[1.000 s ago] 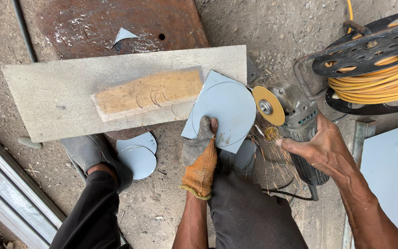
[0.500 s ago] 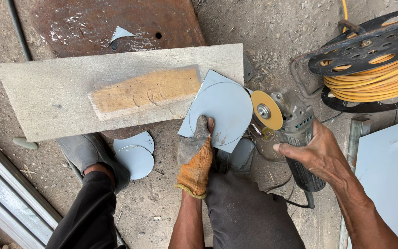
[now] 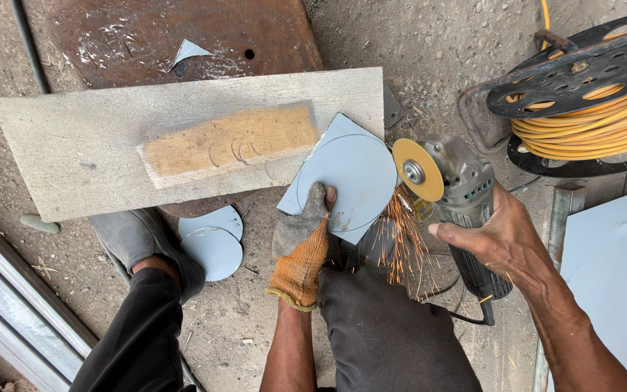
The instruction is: The person sits on the ground and uses an angle grinder to cut a circular shape from a square metal sheet. They hold the sheet with a gloved hand and guide the grinder along a marked line, producing sparks as the cut progresses.
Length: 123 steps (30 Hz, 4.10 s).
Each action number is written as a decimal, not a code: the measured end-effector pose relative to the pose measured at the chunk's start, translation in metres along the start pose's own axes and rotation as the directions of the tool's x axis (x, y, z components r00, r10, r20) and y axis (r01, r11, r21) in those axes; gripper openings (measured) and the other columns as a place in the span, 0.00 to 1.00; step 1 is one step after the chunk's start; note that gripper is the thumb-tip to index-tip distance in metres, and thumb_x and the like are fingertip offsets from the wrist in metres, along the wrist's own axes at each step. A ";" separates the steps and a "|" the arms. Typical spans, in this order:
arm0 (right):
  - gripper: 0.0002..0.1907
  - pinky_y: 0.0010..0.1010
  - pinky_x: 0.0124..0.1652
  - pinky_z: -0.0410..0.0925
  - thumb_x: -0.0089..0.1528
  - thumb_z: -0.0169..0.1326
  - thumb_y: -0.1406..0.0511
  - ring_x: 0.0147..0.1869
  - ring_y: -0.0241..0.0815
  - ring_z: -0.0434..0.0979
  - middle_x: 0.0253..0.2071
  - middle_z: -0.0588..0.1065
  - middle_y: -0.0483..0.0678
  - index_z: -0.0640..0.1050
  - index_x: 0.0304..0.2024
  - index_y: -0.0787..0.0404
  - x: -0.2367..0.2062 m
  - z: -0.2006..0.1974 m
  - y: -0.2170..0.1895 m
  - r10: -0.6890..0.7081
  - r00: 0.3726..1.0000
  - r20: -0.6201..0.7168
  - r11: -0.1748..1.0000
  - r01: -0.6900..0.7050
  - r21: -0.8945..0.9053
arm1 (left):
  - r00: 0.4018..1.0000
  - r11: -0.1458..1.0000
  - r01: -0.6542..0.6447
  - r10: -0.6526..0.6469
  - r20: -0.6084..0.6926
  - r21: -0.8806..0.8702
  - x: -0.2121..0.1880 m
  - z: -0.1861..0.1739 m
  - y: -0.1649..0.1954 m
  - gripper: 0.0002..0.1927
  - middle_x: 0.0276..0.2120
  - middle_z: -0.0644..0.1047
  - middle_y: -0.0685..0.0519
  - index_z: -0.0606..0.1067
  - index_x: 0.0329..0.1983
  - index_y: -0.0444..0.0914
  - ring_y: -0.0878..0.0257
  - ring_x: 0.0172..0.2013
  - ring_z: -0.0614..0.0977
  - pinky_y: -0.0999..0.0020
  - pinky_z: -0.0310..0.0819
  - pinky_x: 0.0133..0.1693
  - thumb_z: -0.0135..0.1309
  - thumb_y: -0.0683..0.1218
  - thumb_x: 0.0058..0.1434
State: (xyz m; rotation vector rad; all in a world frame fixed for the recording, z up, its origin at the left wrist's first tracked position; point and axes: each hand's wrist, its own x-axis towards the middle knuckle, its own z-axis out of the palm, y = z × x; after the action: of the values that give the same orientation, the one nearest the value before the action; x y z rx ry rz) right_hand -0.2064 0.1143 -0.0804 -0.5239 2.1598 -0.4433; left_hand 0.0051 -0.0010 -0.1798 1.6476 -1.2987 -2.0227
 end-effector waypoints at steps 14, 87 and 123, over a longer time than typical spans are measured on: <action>0.46 0.48 0.54 0.71 0.38 0.68 0.58 0.50 0.51 0.82 0.43 0.81 0.58 0.70 0.57 0.67 -0.003 0.001 0.002 0.051 0.999 -0.016 0.997 -0.051 -0.059 | 0.996 0.999 0.009 -0.006 0.085 -0.032 0.008 -0.006 -0.014 0.22 0.30 0.81 0.53 0.78 0.41 0.37 0.65 0.33 0.82 0.68 0.77 0.36 0.54 0.61 0.61; 0.43 0.44 0.53 0.71 0.40 0.66 0.59 0.51 0.48 0.81 0.45 0.80 0.55 0.71 0.57 0.66 -0.012 0.008 0.019 -0.049 0.999 -0.016 0.998 0.050 0.036 | 0.987 0.974 0.117 -0.136 -0.086 -0.196 -0.009 0.008 0.009 0.40 0.53 0.71 0.39 0.60 0.65 0.36 0.52 0.53 0.75 0.57 0.75 0.48 0.52 0.64 0.58; 0.41 0.44 0.52 0.73 0.41 0.67 0.60 0.47 0.48 0.82 0.42 0.81 0.57 0.72 0.55 0.67 -0.006 0.014 0.014 -0.036 0.999 -0.005 0.999 0.036 -0.001 | 0.993 0.995 0.081 -0.085 -0.085 -0.050 -0.002 0.004 0.008 0.33 0.42 0.76 0.43 0.70 0.56 0.38 0.56 0.41 0.79 0.59 0.75 0.40 0.50 0.66 0.59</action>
State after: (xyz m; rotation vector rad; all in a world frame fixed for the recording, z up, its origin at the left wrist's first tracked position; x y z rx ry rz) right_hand -0.1945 0.1279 -0.0913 -0.5636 2.1580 -0.4632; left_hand -0.0007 -0.0025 -0.1730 1.7744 -1.1639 -1.9869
